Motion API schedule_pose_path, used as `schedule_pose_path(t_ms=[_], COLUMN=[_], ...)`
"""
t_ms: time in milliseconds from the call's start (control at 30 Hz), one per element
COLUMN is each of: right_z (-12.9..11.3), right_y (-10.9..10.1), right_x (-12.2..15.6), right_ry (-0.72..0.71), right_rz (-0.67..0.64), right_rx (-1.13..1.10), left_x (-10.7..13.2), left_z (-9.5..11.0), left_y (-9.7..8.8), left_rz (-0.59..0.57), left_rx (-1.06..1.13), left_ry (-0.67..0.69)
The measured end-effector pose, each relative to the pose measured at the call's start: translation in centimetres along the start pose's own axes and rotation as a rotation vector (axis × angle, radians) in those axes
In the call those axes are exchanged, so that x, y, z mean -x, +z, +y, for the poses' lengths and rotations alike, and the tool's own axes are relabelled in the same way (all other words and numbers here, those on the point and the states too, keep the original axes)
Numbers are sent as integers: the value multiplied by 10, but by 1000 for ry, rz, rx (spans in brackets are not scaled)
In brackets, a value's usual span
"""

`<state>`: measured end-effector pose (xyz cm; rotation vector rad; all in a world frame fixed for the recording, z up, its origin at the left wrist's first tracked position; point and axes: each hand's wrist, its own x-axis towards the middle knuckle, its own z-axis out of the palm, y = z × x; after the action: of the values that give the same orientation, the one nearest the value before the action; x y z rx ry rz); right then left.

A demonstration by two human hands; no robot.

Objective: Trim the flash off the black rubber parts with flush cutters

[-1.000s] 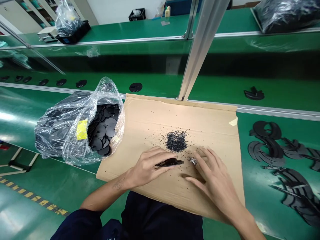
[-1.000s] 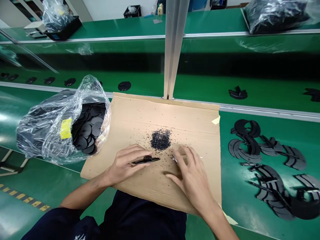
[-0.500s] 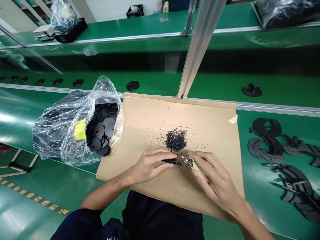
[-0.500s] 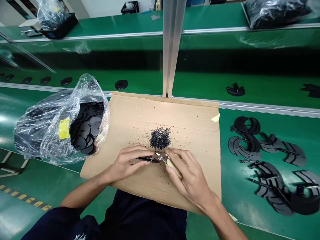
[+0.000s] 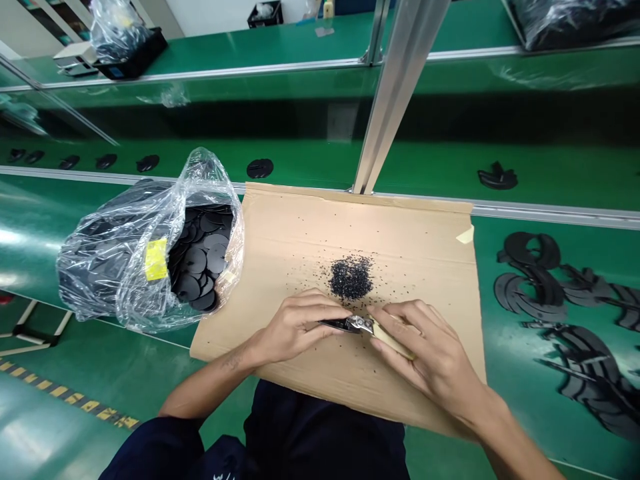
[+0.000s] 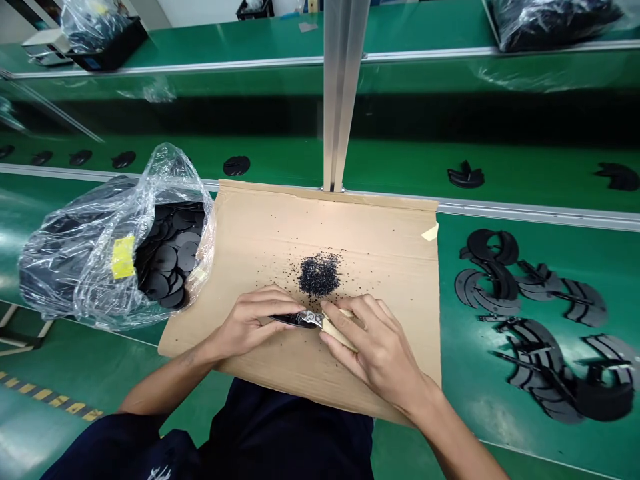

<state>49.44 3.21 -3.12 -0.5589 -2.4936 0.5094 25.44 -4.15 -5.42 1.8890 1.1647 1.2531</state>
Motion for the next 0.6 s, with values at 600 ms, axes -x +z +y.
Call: schedule_pose_path(t_ms=[600], right_z=[18], right_y=[11], right_x=[-4], right_ry=[40], right_rz=[63], right_rx=[-28], left_x=[-3], left_z=[-10], left_y=[-6], left_rz=[25], left_rx=[-9], left_ry=[-19])
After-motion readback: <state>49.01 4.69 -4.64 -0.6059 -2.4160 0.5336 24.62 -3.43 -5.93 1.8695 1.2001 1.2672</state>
